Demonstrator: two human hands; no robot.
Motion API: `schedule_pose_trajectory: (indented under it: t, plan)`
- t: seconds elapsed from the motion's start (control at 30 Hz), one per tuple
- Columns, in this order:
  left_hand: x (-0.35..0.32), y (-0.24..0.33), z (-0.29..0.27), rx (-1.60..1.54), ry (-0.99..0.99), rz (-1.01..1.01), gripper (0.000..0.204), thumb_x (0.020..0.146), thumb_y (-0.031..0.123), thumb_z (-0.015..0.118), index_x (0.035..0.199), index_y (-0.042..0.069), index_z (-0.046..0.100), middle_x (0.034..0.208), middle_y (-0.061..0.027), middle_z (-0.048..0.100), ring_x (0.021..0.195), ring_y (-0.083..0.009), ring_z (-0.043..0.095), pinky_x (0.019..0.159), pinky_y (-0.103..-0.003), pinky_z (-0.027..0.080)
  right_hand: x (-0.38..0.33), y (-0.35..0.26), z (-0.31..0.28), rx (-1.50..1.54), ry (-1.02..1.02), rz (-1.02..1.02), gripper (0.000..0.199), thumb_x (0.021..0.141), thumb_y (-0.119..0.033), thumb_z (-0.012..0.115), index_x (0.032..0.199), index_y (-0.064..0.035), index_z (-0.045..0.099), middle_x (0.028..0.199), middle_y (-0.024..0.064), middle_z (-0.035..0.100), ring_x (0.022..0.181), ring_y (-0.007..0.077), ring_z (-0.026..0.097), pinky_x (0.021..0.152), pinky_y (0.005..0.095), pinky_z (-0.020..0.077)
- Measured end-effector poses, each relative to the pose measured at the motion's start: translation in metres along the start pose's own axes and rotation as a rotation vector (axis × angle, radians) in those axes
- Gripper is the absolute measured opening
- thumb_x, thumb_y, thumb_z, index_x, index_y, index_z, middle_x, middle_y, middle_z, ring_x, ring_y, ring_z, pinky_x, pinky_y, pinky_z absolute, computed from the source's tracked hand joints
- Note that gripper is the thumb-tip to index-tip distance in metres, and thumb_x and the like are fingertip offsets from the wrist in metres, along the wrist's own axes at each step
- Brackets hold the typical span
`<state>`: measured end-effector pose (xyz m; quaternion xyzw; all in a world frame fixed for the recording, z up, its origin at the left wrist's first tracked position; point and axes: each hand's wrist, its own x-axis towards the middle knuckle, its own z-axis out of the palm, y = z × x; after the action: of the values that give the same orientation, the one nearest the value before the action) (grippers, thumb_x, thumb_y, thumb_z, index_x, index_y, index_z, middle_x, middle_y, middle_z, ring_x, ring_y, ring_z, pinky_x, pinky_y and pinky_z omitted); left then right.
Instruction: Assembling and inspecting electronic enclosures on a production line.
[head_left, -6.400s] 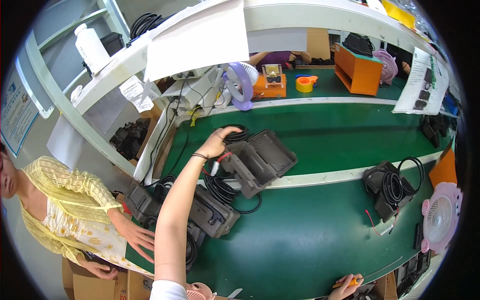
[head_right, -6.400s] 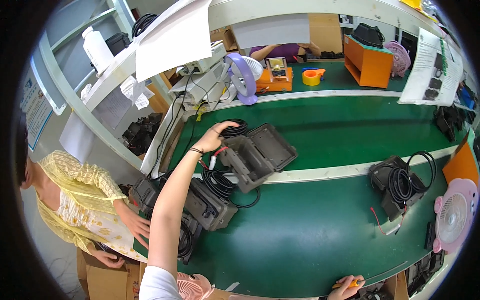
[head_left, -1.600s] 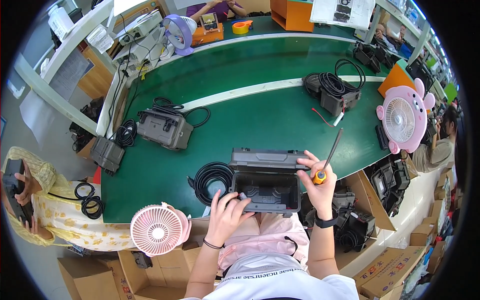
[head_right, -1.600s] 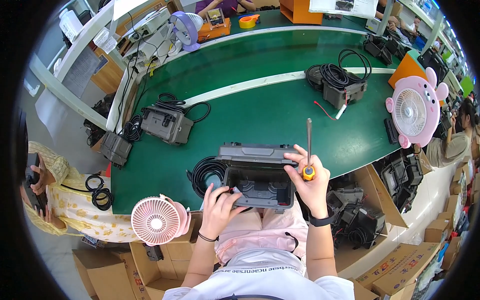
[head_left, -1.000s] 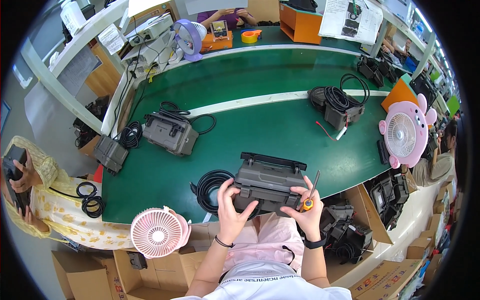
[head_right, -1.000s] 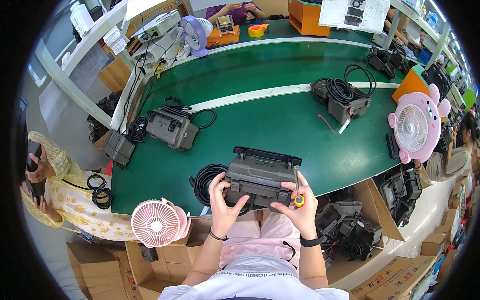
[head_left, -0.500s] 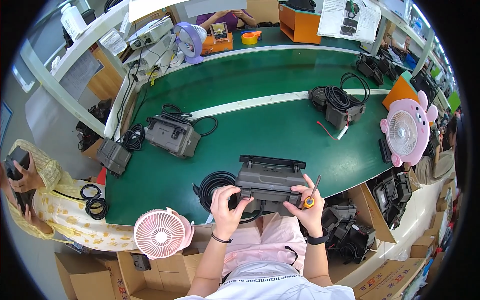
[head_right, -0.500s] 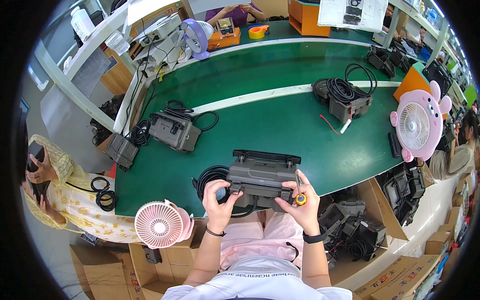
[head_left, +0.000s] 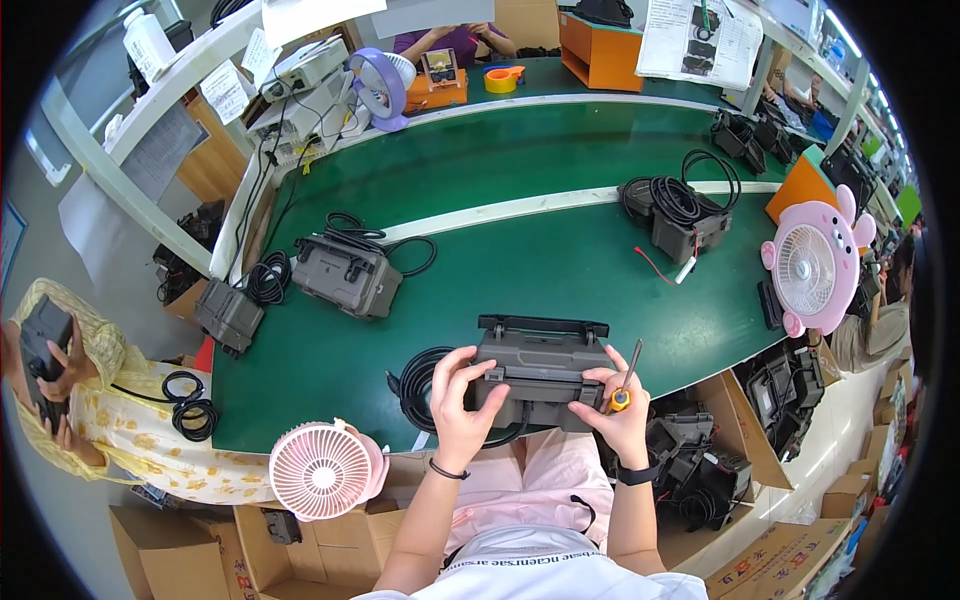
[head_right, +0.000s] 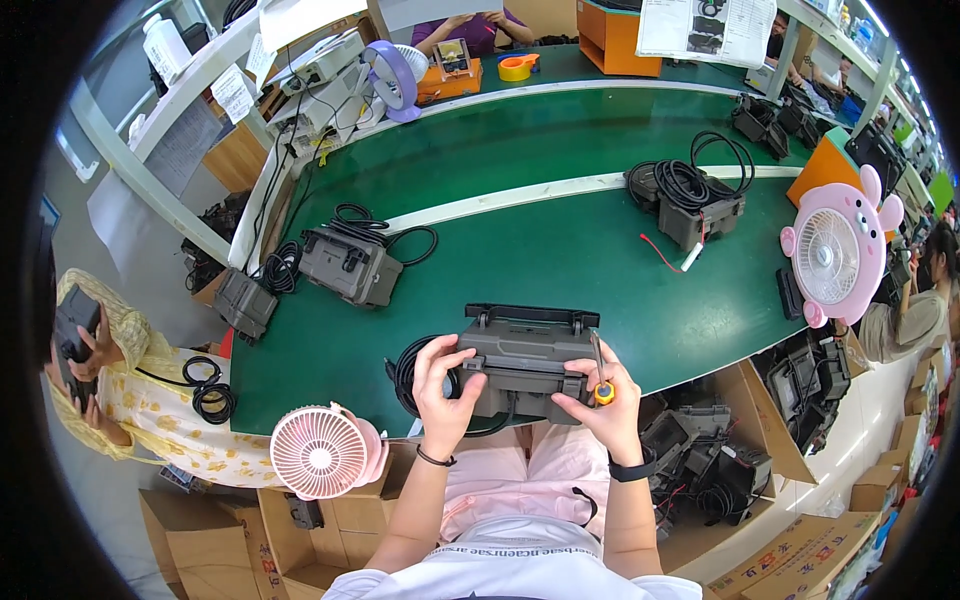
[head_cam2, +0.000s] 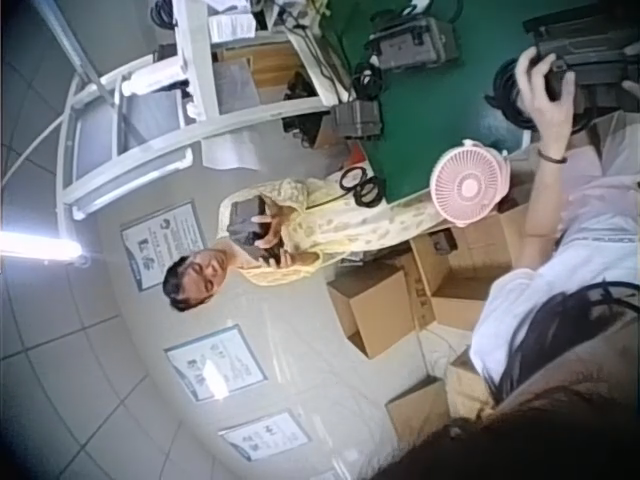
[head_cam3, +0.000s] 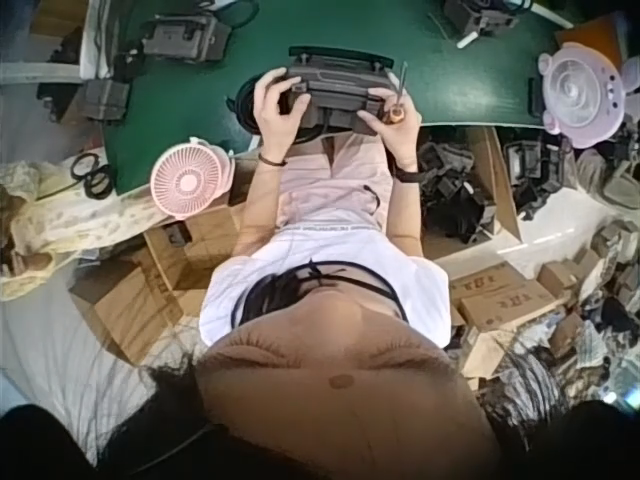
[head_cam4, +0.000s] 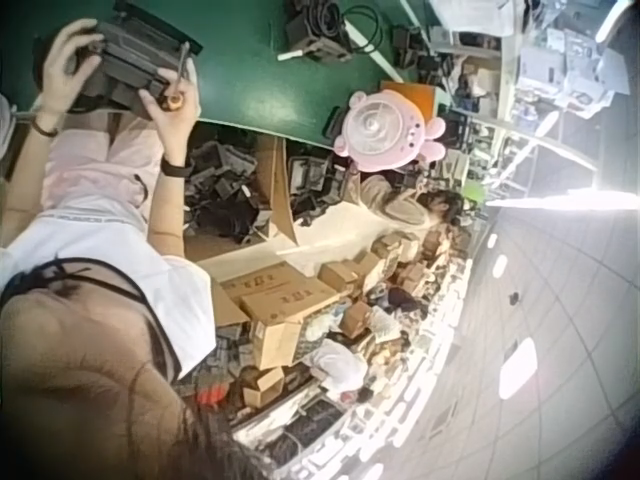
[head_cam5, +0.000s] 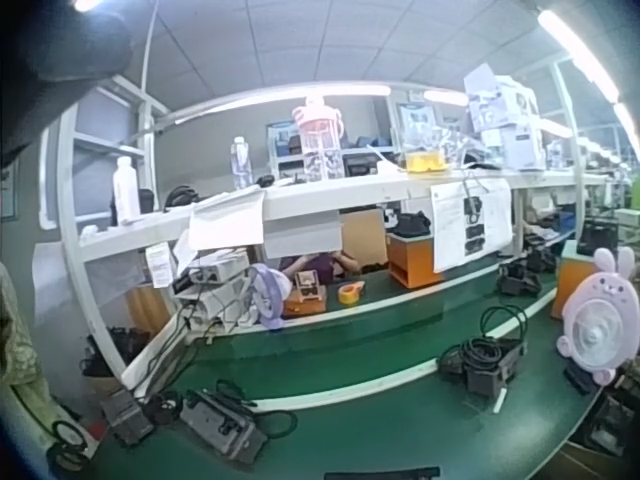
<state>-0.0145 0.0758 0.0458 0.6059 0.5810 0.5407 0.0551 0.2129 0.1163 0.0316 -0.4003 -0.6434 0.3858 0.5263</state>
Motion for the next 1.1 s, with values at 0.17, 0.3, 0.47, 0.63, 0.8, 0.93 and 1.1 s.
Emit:
schedule_pose_trajectory:
  t: [0.17, 0.3, 0.47, 0.63, 0.8, 0.93, 1.1]
  plan:
    - [-0.015, -0.011, 0.001, -0.135, -0.258, -0.034, 0.083, 0.072, 0.021, 0.085, 0.139, 0.010, 0.037, 0.149, -0.0226, 0.030, 0.134, -0.0410, 0.037, 0.106, -0.048, 0.038, 0.019, 0.001, -0.004, -0.037, -0.063, -0.044, 0.050, 0.059, -0.003, 0.090, 0.077, -0.0075, 0.044, 0.107, 0.0156, 0.070, 0.132, 0.0361, 0.048, 0.105, 0.0454, 0.0379]
    - [-0.026, -0.013, 0.015, -0.155, -0.097, -0.038, 0.070, 0.077, 0.016, 0.079, 0.134, 0.012, 0.039, 0.149, -0.0263, 0.027, 0.133, -0.0437, 0.037, 0.107, -0.049, 0.036, 0.021, -0.001, 0.011, -0.250, 0.142, -0.069, 0.047, 0.059, -0.012, 0.091, 0.077, -0.0060, 0.048, 0.118, 0.0168, 0.068, 0.120, 0.0360, 0.057, 0.096, 0.0400, 0.0467]
    - [-0.041, -0.011, 0.027, -0.181, 0.002, -0.047, 0.063, 0.079, 0.014, 0.077, 0.129, 0.011, 0.039, 0.149, -0.0281, 0.026, 0.132, -0.0436, 0.037, 0.107, -0.050, 0.035, 0.008, -0.003, 0.018, -0.475, 0.257, -0.155, 0.047, 0.056, -0.019, 0.091, 0.082, -0.0067, 0.055, 0.134, 0.0180, 0.057, 0.099, 0.0302, 0.061, 0.086, 0.0378, 0.0493]
    - [-0.053, -0.014, 0.020, -0.198, -0.031, -0.028, 0.059, 0.079, 0.009, 0.076, 0.125, 0.012, 0.039, 0.149, -0.0290, 0.025, 0.134, -0.0446, 0.035, 0.108, -0.052, 0.033, -0.010, -0.012, 0.014, -0.484, 0.236, -0.049, 0.047, 0.051, -0.018, 0.093, 0.080, -0.0072, 0.058, 0.142, 0.0175, 0.051, 0.094, 0.0278, 0.060, 0.083, 0.0363, 0.0497]
    - [-0.055, -0.015, 0.011, -0.177, -0.049, -0.029, 0.059, 0.079, 0.009, 0.076, 0.124, 0.013, 0.040, 0.149, -0.0293, 0.026, 0.134, -0.0453, 0.035, 0.109, -0.051, 0.034, -0.015, -0.020, -0.001, -0.347, 0.051, 0.094, 0.035, 0.049, -0.011, 0.091, 0.071, -0.0051, 0.064, 0.150, 0.0170, 0.042, 0.091, 0.0212, 0.060, 0.078, 0.0332, 0.0521]
    - [-0.051, -0.015, 0.004, -0.156, -0.103, 0.007, 0.060, 0.078, 0.010, 0.077, 0.124, 0.012, 0.040, 0.149, -0.0296, 0.027, 0.132, -0.0455, 0.038, 0.107, -0.050, 0.036, -0.013, -0.020, -0.004, 0.005, 0.001, 0.054, 0.040, 0.057, -0.008, 0.088, 0.095, -0.0071, 0.073, 0.155, 0.0160, 0.034, 0.089, 0.0161, 0.058, 0.080, 0.0274, 0.0490]
    - [-0.046, -0.009, 0.003, -0.148, -0.108, -0.021, 0.060, 0.077, 0.011, 0.078, 0.124, 0.010, 0.040, 0.148, -0.0298, 0.029, 0.131, -0.0450, 0.040, 0.106, -0.049, 0.038, -0.006, -0.024, -0.001, -0.152, 0.020, 0.031, 0.033, 0.067, 0.000, 0.082, 0.097, -0.0055, 0.068, 0.142, 0.0177, 0.051, 0.100, 0.0153, 0.063, 0.077, 0.0276, 0.0493]
